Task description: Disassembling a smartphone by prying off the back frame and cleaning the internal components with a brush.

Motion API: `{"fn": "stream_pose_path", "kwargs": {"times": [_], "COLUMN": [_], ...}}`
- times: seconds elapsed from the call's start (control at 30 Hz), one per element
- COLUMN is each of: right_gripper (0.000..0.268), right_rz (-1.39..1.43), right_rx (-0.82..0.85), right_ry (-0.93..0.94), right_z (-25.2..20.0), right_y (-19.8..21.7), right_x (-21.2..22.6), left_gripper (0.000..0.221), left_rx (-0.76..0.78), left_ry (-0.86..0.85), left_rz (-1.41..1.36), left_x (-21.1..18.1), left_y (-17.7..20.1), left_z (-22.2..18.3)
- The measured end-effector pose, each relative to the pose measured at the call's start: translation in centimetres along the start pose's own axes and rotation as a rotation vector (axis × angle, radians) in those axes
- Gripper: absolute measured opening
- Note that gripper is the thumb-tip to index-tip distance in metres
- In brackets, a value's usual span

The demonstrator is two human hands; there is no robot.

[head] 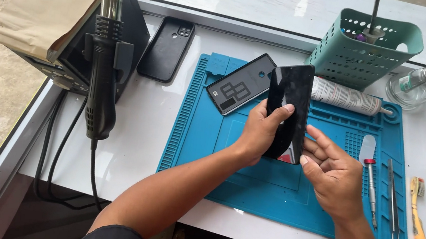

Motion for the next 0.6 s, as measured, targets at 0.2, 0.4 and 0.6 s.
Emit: {"fn": "stream_pose_path", "kwargs": {"times": [0.2,0.4,0.6], "right_gripper": [0.063,0.058,0.056], "right_rz": [0.002,-0.026,-0.01], "right_rx": [-0.034,-0.091,-0.101], "right_ry": [-0.01,-0.011,0.0], "right_z": [-0.1,-0.6,-0.4], "right_y": [0.3,-0.4,-0.2], "right_x": [-0.5,0.5,0.8], "left_gripper": [0.029,0.031,0.029], "left_rx": [0.013,0.033,0.075], "left_ry": [-0.059,-0.107,-0.117], "left_rz": [0.068,0.157,0.179], "left_x": [-0.6,0.2,-1.3], "left_y": [-0.3,-0.3,-0.9], "left_z": [-0.4,-0.8,-1.1]}}
Point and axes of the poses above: each hand's wrist, its own z-axis towards the middle knuckle, its own y-axis out of the back of the hand, x = y × z, the point moved 3 cm from there along z, towards the middle knuckle, and after that the axes turned 8 degrees about -y, right-handed, at the moved point
